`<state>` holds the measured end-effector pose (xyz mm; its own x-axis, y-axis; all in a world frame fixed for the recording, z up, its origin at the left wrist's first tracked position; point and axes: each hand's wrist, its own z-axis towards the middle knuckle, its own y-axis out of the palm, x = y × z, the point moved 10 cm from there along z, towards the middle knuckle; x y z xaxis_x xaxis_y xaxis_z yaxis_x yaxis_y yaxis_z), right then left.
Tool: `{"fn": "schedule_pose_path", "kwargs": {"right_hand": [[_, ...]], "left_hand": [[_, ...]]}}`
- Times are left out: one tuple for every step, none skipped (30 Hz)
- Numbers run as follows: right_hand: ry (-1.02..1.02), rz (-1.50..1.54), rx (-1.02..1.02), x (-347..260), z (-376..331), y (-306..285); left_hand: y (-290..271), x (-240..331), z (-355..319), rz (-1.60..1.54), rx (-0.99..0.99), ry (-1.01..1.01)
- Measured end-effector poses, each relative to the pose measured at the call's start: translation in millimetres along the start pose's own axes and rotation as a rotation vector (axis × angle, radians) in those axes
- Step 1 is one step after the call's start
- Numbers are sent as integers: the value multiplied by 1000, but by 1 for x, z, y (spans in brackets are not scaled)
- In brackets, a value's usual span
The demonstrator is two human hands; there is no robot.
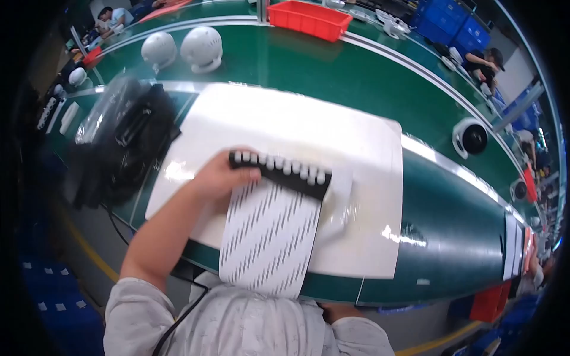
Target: Assembling and inspecting electronic security camera components on a factory production line.
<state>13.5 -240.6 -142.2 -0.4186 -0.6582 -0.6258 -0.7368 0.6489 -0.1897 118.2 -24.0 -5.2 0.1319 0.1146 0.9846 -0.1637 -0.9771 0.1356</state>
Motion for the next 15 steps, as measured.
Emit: {"fn": "schedule_pose_path", "kwargs": {"right_hand": [[-17, -1, -9, -12, 4, -9], [-42, -7, -28, -29, 9, -14], [-70, -14, -49, -46, 15, -20], [-91, -17, -59, -59, 25, -26], [-104, -22, -84, -68, 31, -30], [-115, -25, -110, -75, 37, -31], [-117, -17, -134, -77, 42, -27], [-118, -9, -156, -79, 47, -21], [-118, -1, -178, -79, 50, -15], [-119, -2, -194, -74, 55, -11], [-120, -4, -207, -69, 58, -8], [-121, -9, -216, -63, 59, -4], [-115, -13, -227, -51, 58, 2], [-114, -21, -235, -42, 55, 7], [-115, -30, -239, -32, 50, 12]], "left_hand": [[9, 4, -7, -35, 39, -80], [9, 1, -10, 58, 20, -107], [12, 2, -14, -70, 1, -34], [13, 7, -12, -1, -43, 73], [14, 3, -11, -51, -56, 74], [14, 1, -9, -83, -61, 67], [14, 1, -9, -48, -72, 90], [15, 2, -8, -14, -84, 113], [13, 2, -7, -10, -82, 93], [14, 8, -5, 12, -89, 164], [15, 15, -5, 32, -99, 238], [16, 20, -3, 29, -98, 234], [17, 24, -2, 53, -74, 215], [16, 25, -2, 81, -49, 201], [14, 23, -3, 31, -46, 240]]}}
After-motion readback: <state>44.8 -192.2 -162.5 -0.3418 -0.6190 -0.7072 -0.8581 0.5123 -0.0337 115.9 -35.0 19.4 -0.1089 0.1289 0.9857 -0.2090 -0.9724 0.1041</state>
